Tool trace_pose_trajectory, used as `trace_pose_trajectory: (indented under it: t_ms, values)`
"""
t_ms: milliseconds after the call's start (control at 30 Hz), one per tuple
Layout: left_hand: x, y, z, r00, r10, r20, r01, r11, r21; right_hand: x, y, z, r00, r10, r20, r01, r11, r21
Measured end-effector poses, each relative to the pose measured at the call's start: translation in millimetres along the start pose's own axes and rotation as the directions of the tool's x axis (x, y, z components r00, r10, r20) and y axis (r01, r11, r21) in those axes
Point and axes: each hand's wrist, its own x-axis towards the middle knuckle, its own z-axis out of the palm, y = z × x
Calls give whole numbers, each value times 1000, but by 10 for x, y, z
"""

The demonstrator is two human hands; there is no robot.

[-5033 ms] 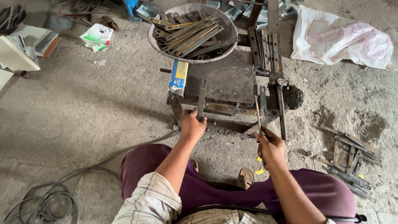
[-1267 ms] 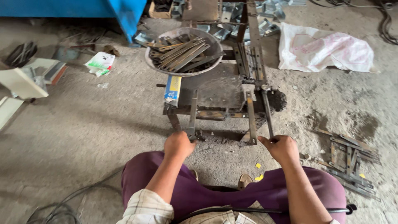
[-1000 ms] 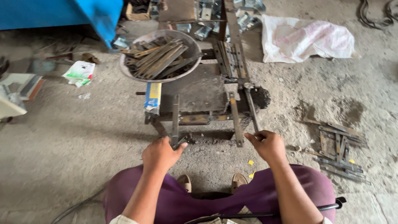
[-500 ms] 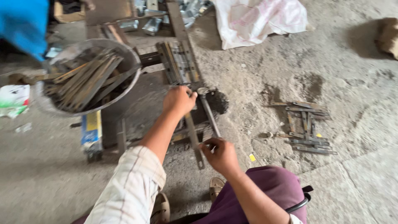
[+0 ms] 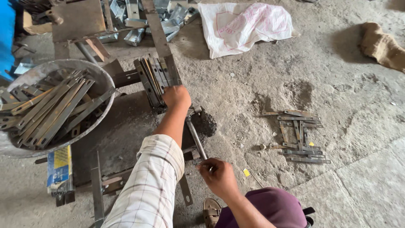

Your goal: The person sits on the floor and welds metal frames using a handheld welding torch. They repeatedly pick up metal pieces, position them on a jig, weld them, and place the finished pieces into a metal bowl.

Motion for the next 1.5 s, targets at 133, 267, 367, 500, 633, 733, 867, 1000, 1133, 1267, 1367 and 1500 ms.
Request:
trace_pose_trajectory:
  t_ms: [133, 267, 367, 500, 633, 733, 867, 1000, 1133, 1267, 1367, 1500]
  values:
    - [175, -180, -155, 995, -8, 96, 44, 925, -378, 9, 85, -60, 999, -4, 33, 4, 1000, 22]
    - [-387, -591, -508, 968, 22, 252, 218, 430, -876, 22, 163, -47, 999, 32, 35, -36, 990, 134]
    - [-1427, -980, -708, 924, 350, 153, 167, -10, -986, 3, 213, -21, 999, 38, -1, -36, 962, 270]
    - [-2283, -961, -1012, 751, 629, 199, 362, -141, -921, 50, 217, 30, 999, 35, 10, -37, 933, 358]
    - [-2754, -1103, -1053, 795, 601, 84, -1, 139, -990, -41, 105, 40, 1000, 21, 1, -18, 837, 547]
    - [-3108, -1432, -1084, 857, 406, 317, -43, 670, -741, -155, -84, 26, 995, -31, 92, -50, 654, 755]
    - [-3691, -1751, -1083, 854, 431, 292, -229, 814, -533, -342, -120, 50, 972, -153, 178, -80, 493, 866]
    - [-3857, -1813, -1187, 839, 487, 245, -360, 832, -422, -370, 10, 257, 984, -69, 161, -95, 560, 823]
    - [-3808, -1772, -1319, 882, 439, 169, -338, 842, -420, -510, -154, 408, 989, -14, 146, -111, 577, 809]
    - [-3450, -1941, -1149, 912, 391, -122, -404, 813, -420, -467, -331, 330, 998, -10, 56, -41, 556, 830]
    - [-3087, -2174, -948, 871, 422, -251, -481, 835, -267, -304, -211, 258, 995, 88, -46, -16, 599, 801]
    - [-2840, -2274, -703, 906, 371, -204, -416, 867, -275, -117, 37, 197, 987, 106, -117, 28, 609, 793]
